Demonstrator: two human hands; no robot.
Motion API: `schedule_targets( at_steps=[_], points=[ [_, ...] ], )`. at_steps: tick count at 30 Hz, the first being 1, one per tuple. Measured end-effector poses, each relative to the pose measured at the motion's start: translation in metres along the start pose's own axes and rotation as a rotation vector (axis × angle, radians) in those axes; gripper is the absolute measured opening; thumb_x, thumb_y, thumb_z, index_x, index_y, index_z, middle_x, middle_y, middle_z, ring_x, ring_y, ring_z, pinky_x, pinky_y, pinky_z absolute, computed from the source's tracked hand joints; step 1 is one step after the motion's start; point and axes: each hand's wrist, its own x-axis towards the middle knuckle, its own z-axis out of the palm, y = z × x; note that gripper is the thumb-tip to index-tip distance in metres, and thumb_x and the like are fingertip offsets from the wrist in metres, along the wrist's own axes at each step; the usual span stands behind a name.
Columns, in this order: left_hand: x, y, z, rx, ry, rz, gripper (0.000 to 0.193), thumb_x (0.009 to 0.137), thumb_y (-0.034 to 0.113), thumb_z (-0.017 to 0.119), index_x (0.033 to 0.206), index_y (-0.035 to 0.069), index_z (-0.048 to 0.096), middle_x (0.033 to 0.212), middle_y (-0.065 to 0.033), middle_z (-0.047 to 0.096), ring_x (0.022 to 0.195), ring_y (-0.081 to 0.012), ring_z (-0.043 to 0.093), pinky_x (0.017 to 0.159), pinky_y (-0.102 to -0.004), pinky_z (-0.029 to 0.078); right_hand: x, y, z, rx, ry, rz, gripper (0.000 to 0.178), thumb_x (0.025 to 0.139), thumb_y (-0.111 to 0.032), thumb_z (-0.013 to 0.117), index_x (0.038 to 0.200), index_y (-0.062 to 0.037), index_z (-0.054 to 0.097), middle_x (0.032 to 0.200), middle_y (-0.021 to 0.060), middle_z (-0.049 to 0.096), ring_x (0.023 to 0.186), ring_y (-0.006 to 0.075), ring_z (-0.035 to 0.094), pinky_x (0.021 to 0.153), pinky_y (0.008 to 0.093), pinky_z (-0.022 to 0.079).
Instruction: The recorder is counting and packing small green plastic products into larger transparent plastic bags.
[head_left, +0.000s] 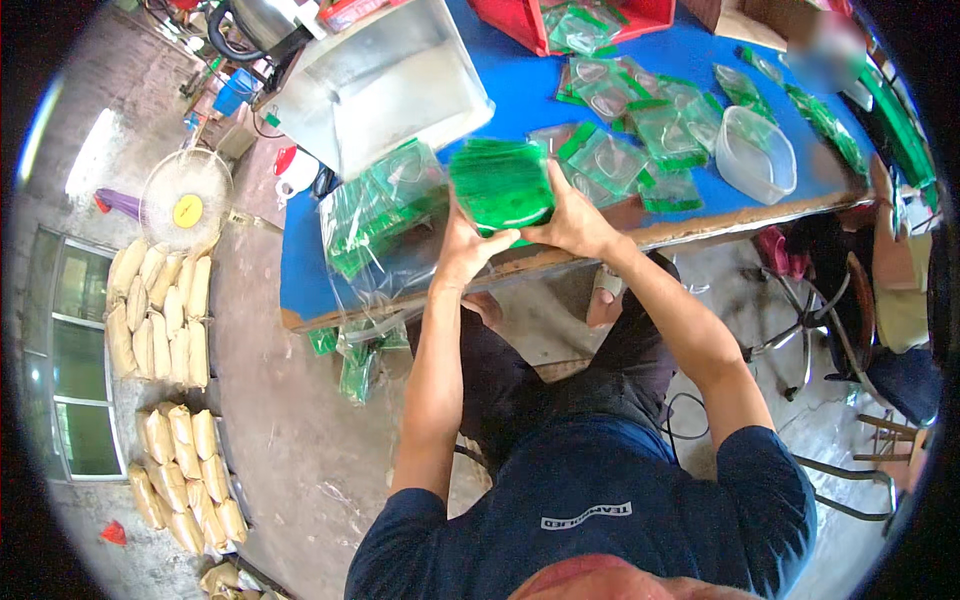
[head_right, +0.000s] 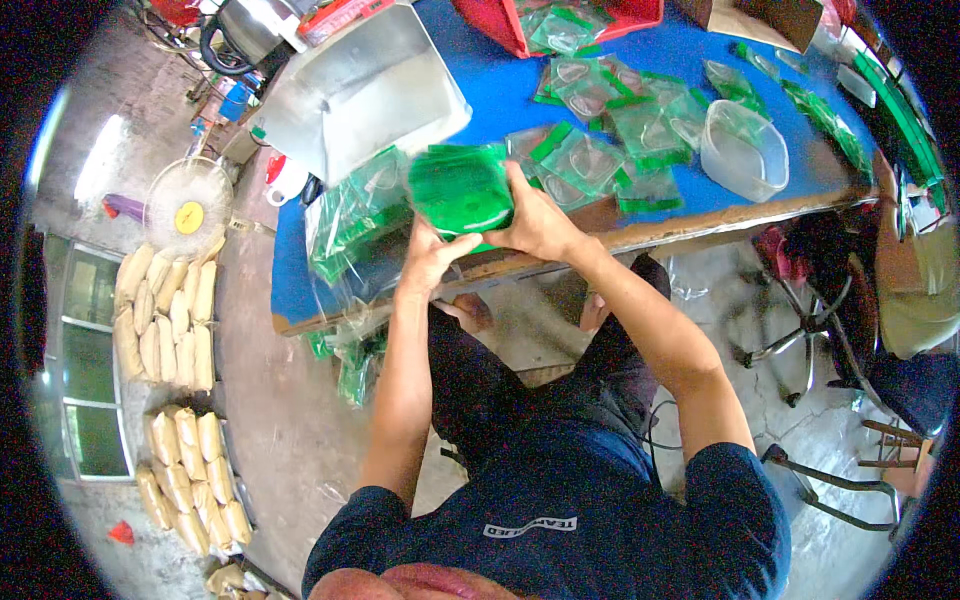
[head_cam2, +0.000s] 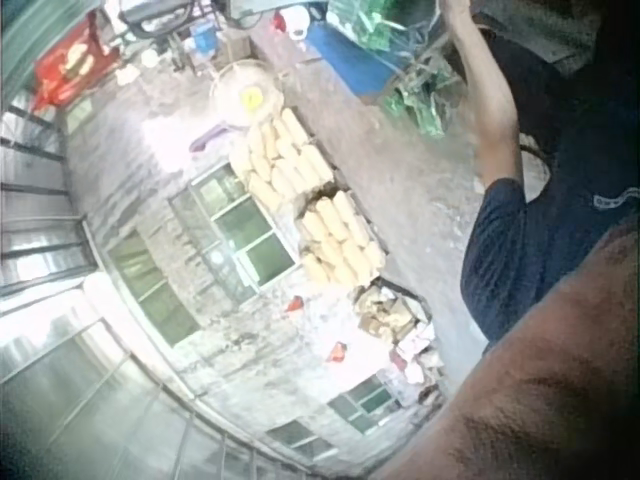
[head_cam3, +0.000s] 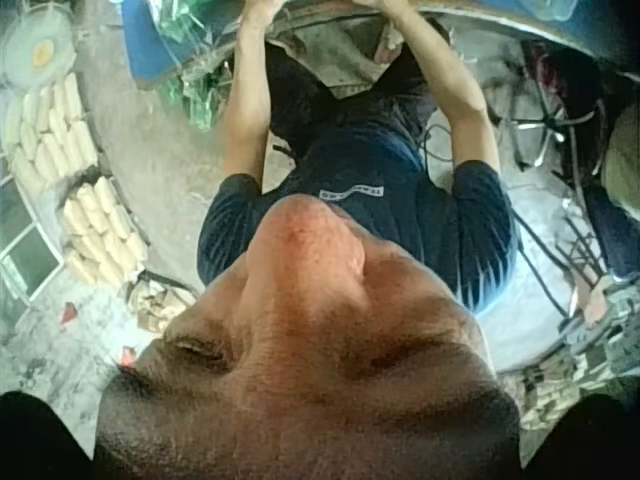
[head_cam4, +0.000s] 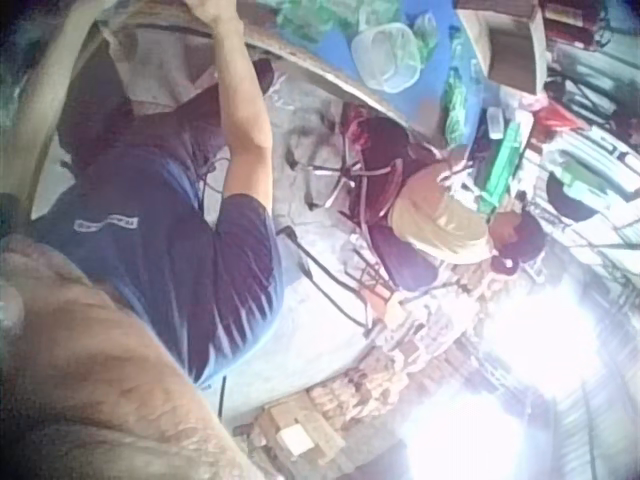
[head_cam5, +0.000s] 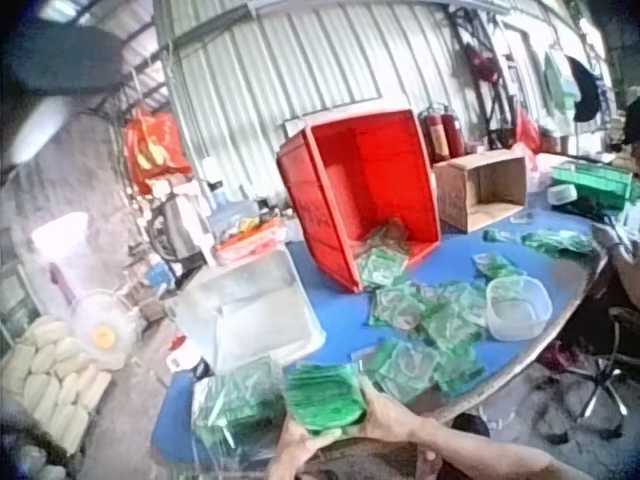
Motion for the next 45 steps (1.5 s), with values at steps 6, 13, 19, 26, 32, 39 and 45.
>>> schedule_targets(
  at_steps=[6,13,19,26,32,39,45],
  points=[
    [0.0,-0.025,-0.007,0.242,-0.069,0.151,0.105,0.07,0.001,0.083,0.152,0.005,0.019,0.139,-0.0112,0.045,0.129,-0.0219,0.046,0.108,-0.0363,0.039,-0.001,0.033,0.007,-0.119,-0.003,-0.226,0.117,0.062,-0.03,0.093,0.147,-0.0013,0.017,0.127,0.0305,0.054,0.122,0.0443,0.053,0.101,0.0481,0.044],
    [-0.004,-0.029,-0.01,0.248,-0.021,0.151,0.091,0.071,-0.003,0.08,0.144,0.004,0.028,0.128,-0.0092,0.054,0.118,-0.0197,0.055,0.103,-0.035,0.044,-0.001,0.033,0.005,-0.247,0.053,-0.378,0.103,0.068,-0.027,0.087,0.143,0.0005,0.021,0.115,0.0314,0.06,0.11,0.0465,0.059,0.092,0.0484,0.049],
    [-0.024,-0.009,0.01,0.015,0.045,0.134,0.074,0.074,0.002,0.077,0.139,0.002,0.04,0.121,-0.0086,0.061,0.11,-0.0198,0.062,0.097,-0.0371,0.05,-0.019,0.021,0.008,0.015,0.029,-0.303,0.107,0.066,-0.03,0.09,0.146,-0.0038,0.023,0.127,0.0266,0.056,0.116,0.0393,0.059,0.098,0.0454,0.048],
    [-0.038,-0.012,0.061,-0.565,0.174,0.138,0.057,0.084,0.008,0.058,0.139,0.003,0.045,0.137,-0.0103,0.054,0.123,-0.0221,0.055,0.104,-0.0386,0.044,-0.044,-0.001,0.045,0.569,0.519,-0.272,0.103,0.069,-0.014,0.09,0.146,-0.0046,0.022,0.129,0.0157,0.049,0.123,0.025,0.049,0.105,0.0409,0.043],
    [-0.046,0.019,0.035,-1.271,0.002,0.04,0.1,0.086,0.079,0.042,0.149,0.001,0.036,0.153,-0.0196,0.038,0.14,-0.0332,0.039,0.118,-0.0509,0.024,-0.083,-0.001,0.028,0.83,0.236,-0.01,0.09,0.075,-0.019,0.085,0.143,-0.0002,0.029,0.13,0.0134,0.05,0.123,0.0219,0.049,0.105,0.0373,0.041],
    [-0.073,0.013,0.058,-0.697,-0.01,-0.085,0.085,0.076,0.006,0.055,0.155,0.004,0.024,0.158,-0.0197,0.031,0.144,-0.0333,0.034,0.119,-0.0471,0.028,-0.108,0.017,0.023,0.587,0.127,0.064,0.089,0.075,-0.018,0.084,0.142,0.0013,0.029,0.129,0.0138,0.051,0.12,0.022,0.05,0.103,0.0355,0.042],
    [-0.087,0.017,0.063,-0.743,0.055,-0.051,0.073,0.083,0.005,0.053,0.153,0.003,0.03,0.156,-0.0176,0.034,0.143,-0.0301,0.035,0.118,-0.0448,0.029,-0.116,0.017,0.026,0.619,0.145,0.011,0.088,0.076,-0.015,0.083,0.144,0.0,0.029,0.131,0.0147,0.052,0.121,0.0217,0.051,0.105,0.0357,0.042]
  ],
)
